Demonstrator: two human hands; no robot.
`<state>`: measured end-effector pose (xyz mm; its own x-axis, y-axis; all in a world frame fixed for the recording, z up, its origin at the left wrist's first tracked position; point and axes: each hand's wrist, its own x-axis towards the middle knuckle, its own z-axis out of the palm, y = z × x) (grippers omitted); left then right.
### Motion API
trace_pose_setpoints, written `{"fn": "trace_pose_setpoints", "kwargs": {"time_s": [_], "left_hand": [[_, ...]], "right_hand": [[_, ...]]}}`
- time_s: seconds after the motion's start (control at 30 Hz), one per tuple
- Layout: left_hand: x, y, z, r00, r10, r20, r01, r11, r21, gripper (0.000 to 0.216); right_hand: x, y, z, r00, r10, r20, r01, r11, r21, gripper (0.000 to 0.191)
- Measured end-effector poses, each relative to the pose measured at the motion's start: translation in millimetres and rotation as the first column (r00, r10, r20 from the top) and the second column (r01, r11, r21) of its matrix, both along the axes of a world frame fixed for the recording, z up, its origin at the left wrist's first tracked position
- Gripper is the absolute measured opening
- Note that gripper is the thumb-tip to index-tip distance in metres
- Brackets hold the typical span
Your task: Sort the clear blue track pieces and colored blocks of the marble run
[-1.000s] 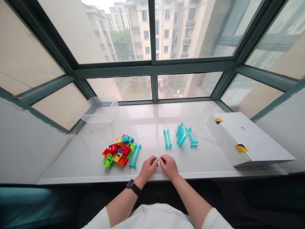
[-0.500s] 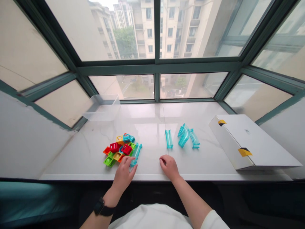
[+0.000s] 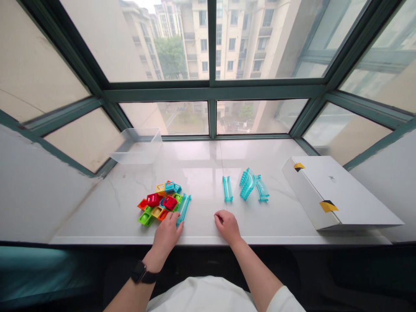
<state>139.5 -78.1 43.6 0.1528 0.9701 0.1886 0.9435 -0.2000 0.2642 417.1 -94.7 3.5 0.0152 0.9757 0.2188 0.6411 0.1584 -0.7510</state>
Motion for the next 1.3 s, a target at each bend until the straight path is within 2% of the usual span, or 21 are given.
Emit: {"fn": "trace_pose_setpoints", "kwargs": {"time_s": [0.13, 0.3, 0.43, 0.53, 0.67, 0.8, 0.93, 1.0, 1.07, 1.2, 1.3], "left_hand": [[-1, 2, 1.3, 0.994, -0.045, 0.103, 0.035, 0.995, 0.093, 0.004], [2, -2, 12.5, 0.957, -0.109, 0.269, 0.071, 0.987, 0.144, 0.005], [17, -6, 17.2, 0.885, -0.166, 0.435, 0.108, 0.982, 0.154, 0.007], [38, -6, 9.6, 0.804, -0.188, 0.564, 0.167, 0.982, 0.090, 0.010], [71, -6, -13.0, 0.714, -0.207, 0.669, 0.271, 0.963, 0.008, 0.013], [90, -9, -29.8, 0.682, -0.271, 0.679, 0.380, 0.925, -0.013, 0.015], [92, -11, -33.4, 0.664, -0.350, 0.661, 0.467, 0.884, 0.000, 0.018], [91, -12, -34.6, 0.660, -0.323, 0.679, 0.464, 0.885, -0.030, 0.017], [92, -10, -36.6, 0.660, -0.238, 0.712, 0.411, 0.908, -0.077, 0.019], [98, -1, -39.7, 0.636, -0.072, 0.768, 0.321, 0.930, -0.179, 0.035], [103, 8, -38.9, 0.656, -0.030, 0.755, 0.311, 0.921, -0.234, 0.022]], "right_hand": [[0, 0, 0.5, 1.000, 0.003, 0.000, -0.003, 1.000, -0.004, 0.019], [0, 1, -2.0, 1.000, 0.002, 0.000, -0.002, 1.000, 0.009, 0.020], [0, 1, -0.9, 1.000, 0.007, -0.002, -0.007, 1.000, 0.003, 0.020], [1, 0, 2.0, 1.000, 0.016, -0.025, -0.016, 1.000, -0.006, 0.025], [3, 0, 3.4, 0.994, 0.072, -0.077, -0.072, 0.997, 0.003, 0.031], [4, 0, 0.8, 0.998, 0.041, -0.047, -0.040, 0.999, 0.006, 0.032], [3, 0, -0.3, 0.998, -0.021, -0.062, 0.021, 1.000, 0.009, 0.027], [2, 0, 0.2, 0.998, -0.025, -0.065, 0.025, 1.000, 0.005, 0.027], [2, 0, 0.6, 0.999, -0.019, -0.046, 0.019, 1.000, -0.003, 0.029], [3, 0, 0.4, 1.000, 0.012, -0.021, -0.013, 1.000, -0.010, 0.025], [3, 0, 0.8, 0.999, 0.036, -0.016, -0.036, 0.999, -0.008, 0.028]]}}
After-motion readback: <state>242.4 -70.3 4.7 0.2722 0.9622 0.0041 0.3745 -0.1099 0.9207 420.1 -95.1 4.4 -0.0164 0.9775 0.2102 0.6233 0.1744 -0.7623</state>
